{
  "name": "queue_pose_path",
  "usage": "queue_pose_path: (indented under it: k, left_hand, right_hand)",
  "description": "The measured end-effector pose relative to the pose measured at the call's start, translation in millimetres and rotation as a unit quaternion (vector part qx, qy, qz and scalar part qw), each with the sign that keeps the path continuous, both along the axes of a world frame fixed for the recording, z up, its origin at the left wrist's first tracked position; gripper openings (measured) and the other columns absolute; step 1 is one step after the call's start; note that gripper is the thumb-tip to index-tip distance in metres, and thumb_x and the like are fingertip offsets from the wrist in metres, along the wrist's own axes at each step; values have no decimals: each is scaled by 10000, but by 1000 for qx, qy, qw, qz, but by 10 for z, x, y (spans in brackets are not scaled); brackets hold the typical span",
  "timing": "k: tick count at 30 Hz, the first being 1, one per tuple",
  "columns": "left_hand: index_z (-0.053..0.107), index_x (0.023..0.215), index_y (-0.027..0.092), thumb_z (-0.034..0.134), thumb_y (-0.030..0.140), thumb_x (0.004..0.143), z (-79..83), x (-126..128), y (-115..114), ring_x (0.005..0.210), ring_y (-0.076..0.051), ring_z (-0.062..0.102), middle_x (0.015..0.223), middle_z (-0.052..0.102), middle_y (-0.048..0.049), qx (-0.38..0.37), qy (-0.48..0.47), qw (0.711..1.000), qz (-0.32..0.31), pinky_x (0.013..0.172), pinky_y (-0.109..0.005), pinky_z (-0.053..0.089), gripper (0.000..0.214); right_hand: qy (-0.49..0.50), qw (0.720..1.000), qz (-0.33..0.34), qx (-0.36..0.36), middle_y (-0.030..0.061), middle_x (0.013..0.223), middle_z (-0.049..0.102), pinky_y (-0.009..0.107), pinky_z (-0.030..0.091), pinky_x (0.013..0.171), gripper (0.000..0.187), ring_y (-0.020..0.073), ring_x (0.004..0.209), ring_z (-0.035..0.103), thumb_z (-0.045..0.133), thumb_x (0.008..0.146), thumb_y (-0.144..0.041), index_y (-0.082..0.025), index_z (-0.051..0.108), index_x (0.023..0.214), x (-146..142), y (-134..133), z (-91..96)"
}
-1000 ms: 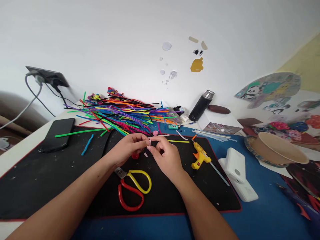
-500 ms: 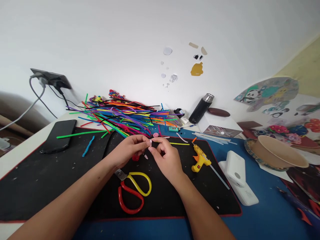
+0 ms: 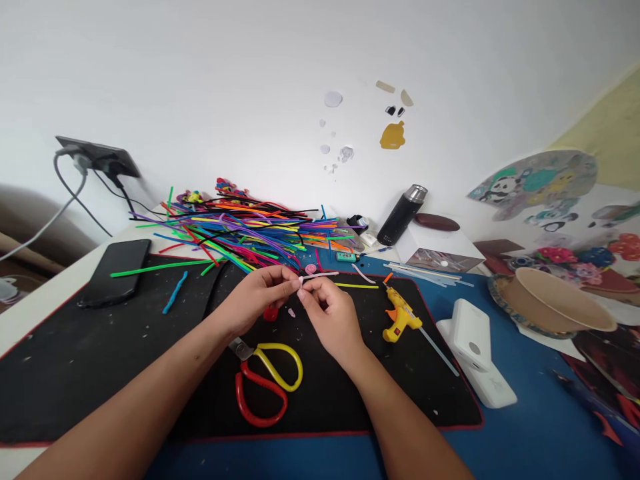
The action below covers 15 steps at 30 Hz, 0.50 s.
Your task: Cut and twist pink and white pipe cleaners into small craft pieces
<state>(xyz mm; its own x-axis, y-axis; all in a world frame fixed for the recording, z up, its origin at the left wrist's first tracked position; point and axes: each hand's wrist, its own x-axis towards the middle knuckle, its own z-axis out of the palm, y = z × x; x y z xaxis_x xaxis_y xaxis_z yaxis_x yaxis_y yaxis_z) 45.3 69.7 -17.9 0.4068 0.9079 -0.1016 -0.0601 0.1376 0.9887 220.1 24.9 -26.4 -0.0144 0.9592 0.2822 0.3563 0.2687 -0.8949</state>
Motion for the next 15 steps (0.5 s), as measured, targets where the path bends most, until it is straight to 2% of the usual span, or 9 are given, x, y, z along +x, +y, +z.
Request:
queue_pose_path:
  k: [7,15]
  left_hand:
    - [654,757,180,806,523,800,23,1,5,522,-93,456,640,541,35,-10,-19,1000,7,452,-200,367,377]
    - [676,795,177,827,497,790,34,-5,14,513,-90,461,623,537,44,-9,-30,999,8,458,-197,379,354]
  right_hand:
    - [70,996,22,-47,-61,590,508,239,364,474,204,119,484,453,620,943,-417,-228,628,865,4,10,-6]
    - [97,992,40,-76,-74,581,488,233,345,446,221,103,445,435,632,942,-439,-227,618,880,20,27,-26]
